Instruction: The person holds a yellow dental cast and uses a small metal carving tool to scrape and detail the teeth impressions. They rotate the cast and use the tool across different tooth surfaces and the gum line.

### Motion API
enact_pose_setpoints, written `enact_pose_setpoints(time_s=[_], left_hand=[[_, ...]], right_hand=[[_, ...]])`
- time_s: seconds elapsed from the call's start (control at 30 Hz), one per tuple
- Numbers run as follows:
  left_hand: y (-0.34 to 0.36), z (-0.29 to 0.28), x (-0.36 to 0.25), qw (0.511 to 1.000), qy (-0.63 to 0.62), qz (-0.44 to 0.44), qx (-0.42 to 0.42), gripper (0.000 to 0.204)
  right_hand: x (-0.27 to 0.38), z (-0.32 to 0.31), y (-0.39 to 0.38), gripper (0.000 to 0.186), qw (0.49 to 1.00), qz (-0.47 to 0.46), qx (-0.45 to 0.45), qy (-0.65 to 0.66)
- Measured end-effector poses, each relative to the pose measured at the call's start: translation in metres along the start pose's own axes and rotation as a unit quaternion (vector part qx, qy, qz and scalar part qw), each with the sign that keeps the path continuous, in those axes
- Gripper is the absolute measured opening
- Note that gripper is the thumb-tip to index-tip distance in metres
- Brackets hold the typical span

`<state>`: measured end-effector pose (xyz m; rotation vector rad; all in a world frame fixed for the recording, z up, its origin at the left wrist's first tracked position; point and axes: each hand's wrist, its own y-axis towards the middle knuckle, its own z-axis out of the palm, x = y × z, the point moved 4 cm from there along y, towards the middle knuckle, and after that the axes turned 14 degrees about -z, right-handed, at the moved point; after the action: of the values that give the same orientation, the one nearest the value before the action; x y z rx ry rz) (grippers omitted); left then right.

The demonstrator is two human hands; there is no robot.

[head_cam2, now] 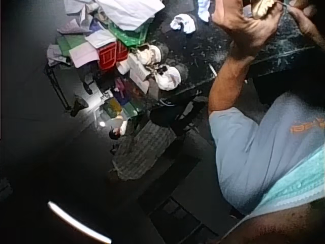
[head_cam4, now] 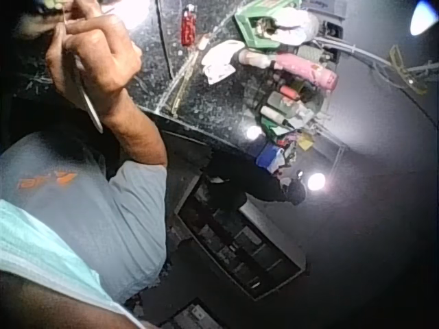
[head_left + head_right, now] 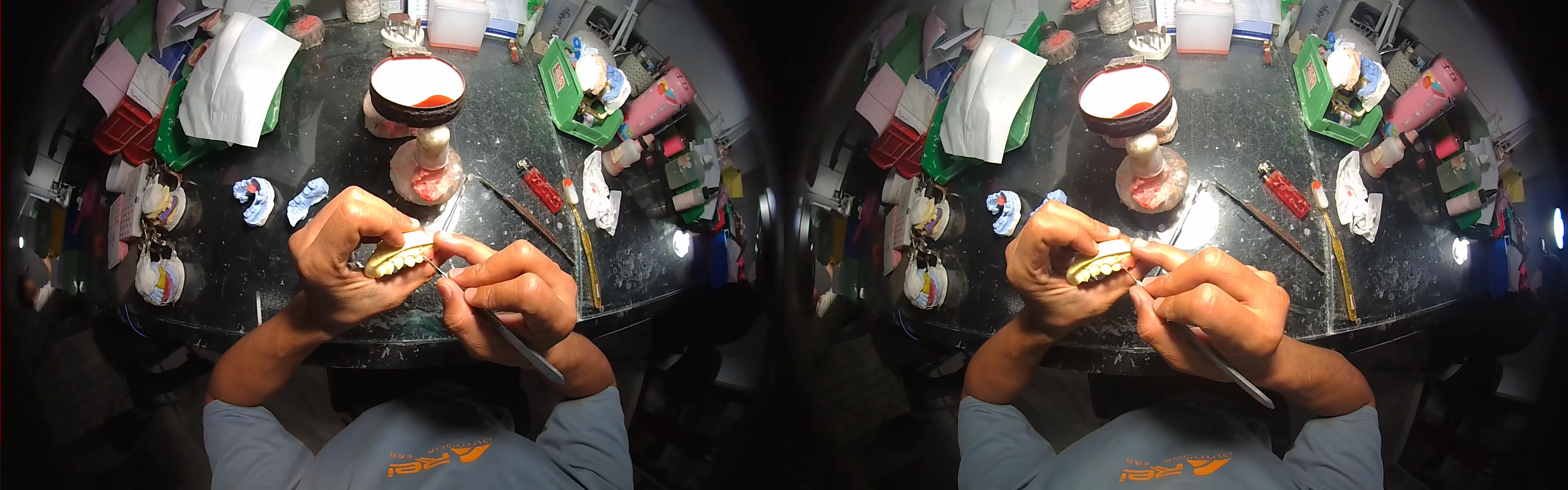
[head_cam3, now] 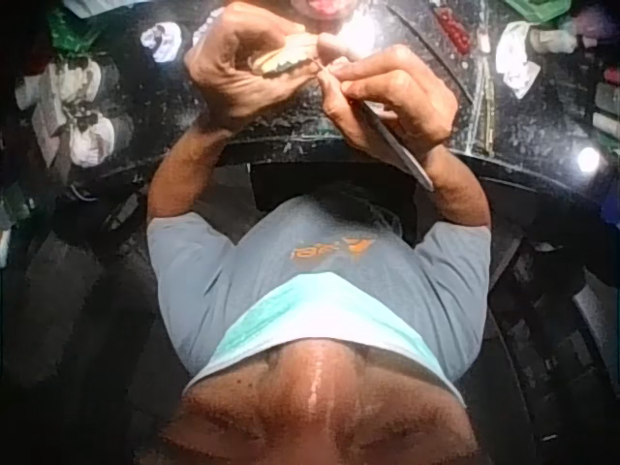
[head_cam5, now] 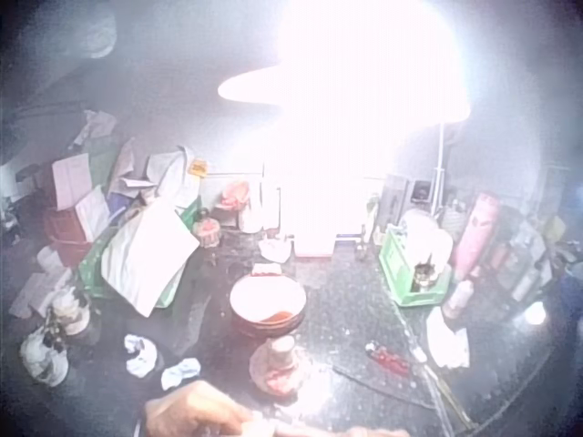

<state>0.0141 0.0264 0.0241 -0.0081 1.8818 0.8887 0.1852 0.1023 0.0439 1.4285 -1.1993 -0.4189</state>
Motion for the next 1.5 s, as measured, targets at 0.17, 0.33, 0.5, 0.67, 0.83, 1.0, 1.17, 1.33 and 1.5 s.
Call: enact_pose_setpoints(time_s=[0.17,0.33,0.5,0.67,0.83,1.0,1.17,1.33,1.5], left_hand=[[0.0006,-0.0010,-0.0019,1.000,0.000,-0.004,0.002,0.042],[0.0006,0.0017,-0.0001,1.000,-0.010,-0.010,-0.001,0.041],[0.0002,0.0003,-0.0011,1.000,-0.016,-0.017,0.003,0.040],[-0.0007,0.0001,0.0002,1.000,-0.022,-0.018,0.011,0.040],[-0.0003,-0.0001,-0.0012,1.000,-0.016,-0.007,0.007,0.039],[-0.0006,0.0005,-0.0011,1.000,-0.012,-0.010,0.006,0.039],[-0.0003,-0.0001,-0.0007,1.000,-0.013,-0.018,0.006,0.040],[-0.0016,0.0006,0.0001,1.000,-0.016,-0.018,-0.008,0.040],[-0.0010,0.0003,-0.0010,1.000,-0.004,-0.009,-0.003,0.040]], right_hand=[[0.0017,0.0011,0.0004,0.023,0.999,0.001,0.025,0.027],[0.0019,0.0002,-0.0027,0.024,0.999,0.003,0.030,0.027],[0.0017,0.0019,-0.0013,0.023,0.999,-0.003,0.036,0.027],[0.0015,0.0009,-0.0011,0.023,0.999,-0.013,0.027,0.012],[0.0029,0.0012,-0.0010,0.024,0.999,-0.012,0.031,0.027],[-0.0008,0.0039,-0.0027,0.028,1.000,-0.024,-0.006,-0.006],[0.0015,0.0018,-0.0027,0.026,1.000,-0.015,0.020,-0.008],[0.0002,0.0040,-0.0019,0.027,1.000,-0.022,0.010,0.002],[0.0000,0.0042,-0.0023,0.028,0.999,-0.031,-0.011,-0.013]])
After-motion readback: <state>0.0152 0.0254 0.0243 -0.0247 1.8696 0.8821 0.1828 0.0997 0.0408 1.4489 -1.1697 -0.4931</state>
